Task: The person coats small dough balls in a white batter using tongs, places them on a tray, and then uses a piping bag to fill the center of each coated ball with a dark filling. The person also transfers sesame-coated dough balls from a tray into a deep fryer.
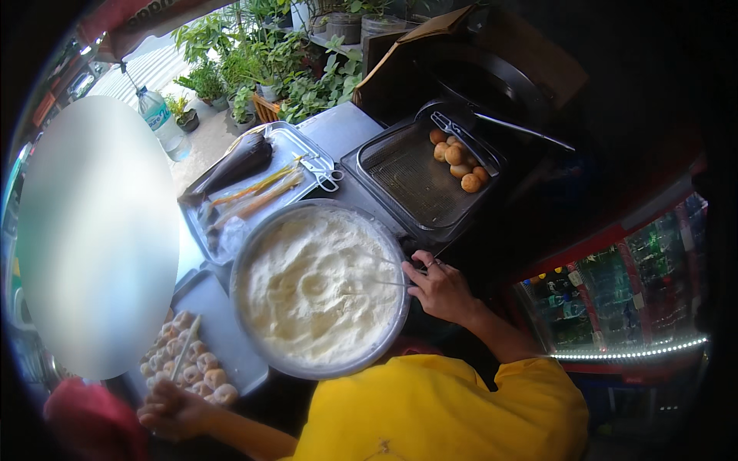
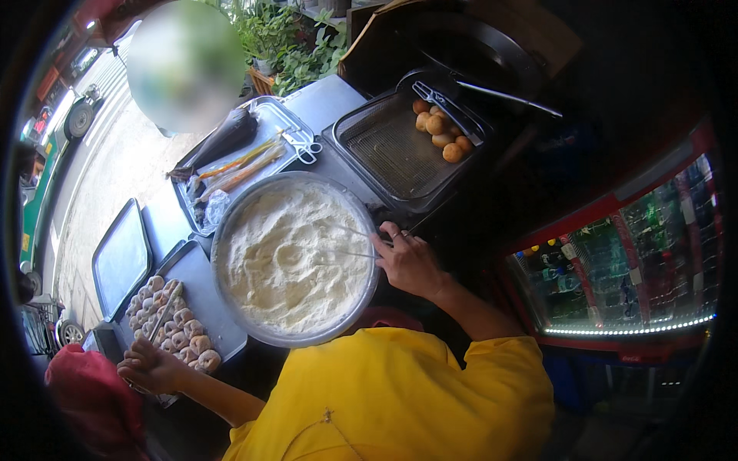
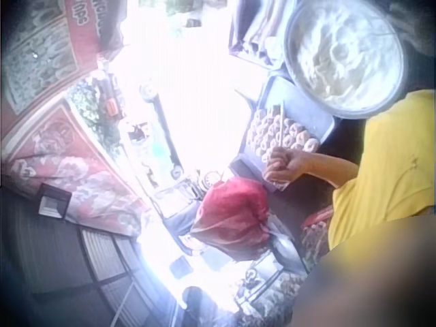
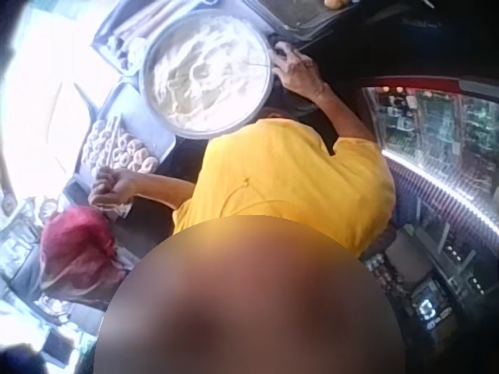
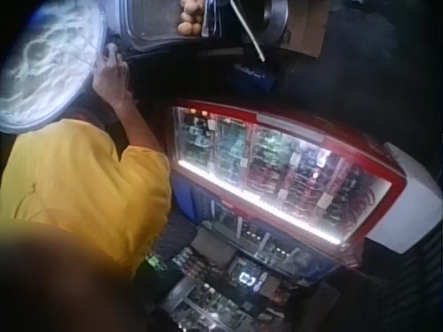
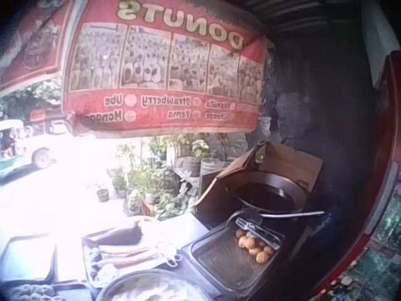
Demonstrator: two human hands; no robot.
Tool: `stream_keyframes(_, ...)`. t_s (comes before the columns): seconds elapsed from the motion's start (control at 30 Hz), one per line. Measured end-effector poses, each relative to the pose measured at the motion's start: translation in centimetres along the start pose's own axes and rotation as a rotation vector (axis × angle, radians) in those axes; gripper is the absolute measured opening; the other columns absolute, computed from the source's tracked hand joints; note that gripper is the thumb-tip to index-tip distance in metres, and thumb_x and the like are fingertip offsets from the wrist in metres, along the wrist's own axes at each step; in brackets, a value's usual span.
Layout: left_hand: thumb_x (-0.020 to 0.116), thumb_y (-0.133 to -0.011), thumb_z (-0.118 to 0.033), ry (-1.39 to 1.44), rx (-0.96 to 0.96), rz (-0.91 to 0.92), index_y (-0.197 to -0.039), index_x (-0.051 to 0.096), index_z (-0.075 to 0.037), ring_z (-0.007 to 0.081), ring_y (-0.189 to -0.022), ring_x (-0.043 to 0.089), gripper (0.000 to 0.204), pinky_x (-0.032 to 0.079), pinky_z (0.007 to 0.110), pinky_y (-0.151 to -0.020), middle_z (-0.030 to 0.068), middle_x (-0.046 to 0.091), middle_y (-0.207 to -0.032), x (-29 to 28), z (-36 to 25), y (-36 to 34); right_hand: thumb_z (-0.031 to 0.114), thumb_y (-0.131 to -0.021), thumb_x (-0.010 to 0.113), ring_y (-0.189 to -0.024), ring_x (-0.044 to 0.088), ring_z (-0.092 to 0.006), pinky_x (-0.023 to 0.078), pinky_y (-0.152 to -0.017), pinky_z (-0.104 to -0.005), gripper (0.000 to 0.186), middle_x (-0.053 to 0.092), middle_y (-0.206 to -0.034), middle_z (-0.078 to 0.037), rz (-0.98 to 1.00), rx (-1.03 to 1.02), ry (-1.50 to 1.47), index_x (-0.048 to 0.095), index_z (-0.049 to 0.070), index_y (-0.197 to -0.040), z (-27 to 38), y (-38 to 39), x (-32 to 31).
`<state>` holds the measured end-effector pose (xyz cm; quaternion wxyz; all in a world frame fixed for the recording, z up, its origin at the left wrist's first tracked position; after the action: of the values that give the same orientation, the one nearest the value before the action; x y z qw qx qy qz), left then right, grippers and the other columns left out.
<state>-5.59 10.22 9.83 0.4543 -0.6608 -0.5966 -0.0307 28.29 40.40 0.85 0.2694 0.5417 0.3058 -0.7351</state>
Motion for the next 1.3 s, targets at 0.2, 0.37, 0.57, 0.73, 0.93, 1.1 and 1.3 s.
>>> stream_keyframes(0.2,0.037,-0.093,-0.021,-0.133,-0.011,-0.033,-0.061,0.029,-0.012,0.0100,-0.049,0.022,0.034,0.022,0.024,-0.045,-0.0016,0.020,-0.056,2.9,-2.0,2.7,0.014,-0.078,0.058,-0.096,0.053,-0.0316,0.044,-0.081,-0.0416,0.043,0.052,-0.112,-0.015,-0.209,0.361,0.367,0.047,0.002,-0.117,-15.9,-4.4,-6.9)
stream_keyframes(0.37,0.036,-0.094,-0.024,0.104,-0.065,0.165,-0.064,0.031,-0.012,0.0098,-0.047,0.021,0.033,0.023,0.025,-0.046,-0.0022,0.022,-0.055,5.5,-2.9,4.6,0.017,-0.083,0.049,-0.100,0.054,-0.0287,0.044,-0.081,-0.0417,0.033,0.053,-0.113,-0.014,0.194,0.310,0.767,0.052,0.002,-0.112,-22.4,-12.6,-3.7)
stream_keyframes(0.57,0.037,-0.094,-0.029,0.148,-0.054,0.295,-0.065,0.032,-0.011,0.0088,-0.046,0.018,0.034,0.019,0.025,-0.046,-0.0025,0.021,-0.053,6.4,-5.5,6.5,0.020,-0.078,0.055,-0.096,0.060,-0.0281,0.046,-0.081,-0.0395,0.025,0.058,-0.110,-0.014,0.324,0.458,0.616,0.063,0.004,-0.096,-25.9,-17.0,-0.4)
stream_keyframes(0.73,0.038,-0.094,-0.030,0.180,-0.040,0.257,-0.064,0.038,-0.009,0.0074,-0.047,0.018,0.037,0.018,0.025,-0.048,-0.0022,0.023,-0.053,4.7,-7.4,6.2,0.016,-0.078,0.056,-0.093,0.059,-0.0285,0.046,-0.080,-0.0383,0.027,0.058,-0.107,-0.016,0.164,0.336,0.564,0.060,0.003,-0.101,-21.6,-16.1,-3.9)
stream_keyframes(0.93,0.039,-0.094,-0.030,0.209,-0.016,0.220,-0.066,0.038,-0.009,0.0080,-0.044,0.016,0.035,0.016,0.026,-0.045,-0.0008,0.025,-0.050,3.4,-7.5,5.2,0.012,-0.078,0.059,-0.090,0.058,-0.0303,0.046,-0.077,-0.0353,0.037,0.058,-0.105,-0.015,0.054,-0.171,-0.044,0.055,0.002,-0.113,-3.9,-9.5,-3.4)
stream_keyframes(1.1,0.040,-0.093,-0.034,0.141,-0.009,0.276,-0.065,0.040,-0.008,0.0081,-0.046,0.015,0.038,0.016,0.026,-0.046,-0.0019,0.024,-0.052,3.7,-6.9,4.9,0.013,-0.077,0.061,-0.086,0.060,-0.0300,0.047,-0.076,-0.0365,0.039,0.058,-0.102,-0.015,0.187,-0.380,-0.126,0.054,0.002,-0.113,6.6,-7.1,5.7)
stream_keyframes(1.3,0.039,-0.094,-0.033,0.127,-0.032,0.242,-0.066,0.039,-0.009,0.0082,-0.046,0.015,0.037,0.016,0.026,-0.046,-0.0019,0.024,-0.052,1.9,-6.6,3.9,0.011,-0.075,0.061,-0.086,0.059,-0.0310,0.046,-0.075,-0.0367,0.041,0.058,-0.101,-0.015,0.131,-0.397,-0.173,0.053,-0.001,-0.113,7.3,-4.9,3.6)
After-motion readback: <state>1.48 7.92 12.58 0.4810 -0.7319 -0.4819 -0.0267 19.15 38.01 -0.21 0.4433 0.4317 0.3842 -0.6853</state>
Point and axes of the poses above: each hand's wrist, its own y-axis away from the middle knuckle, its own x-axis out of the palm, z = x × y, the point moved 9 cm from there along -y, towards the middle knuckle
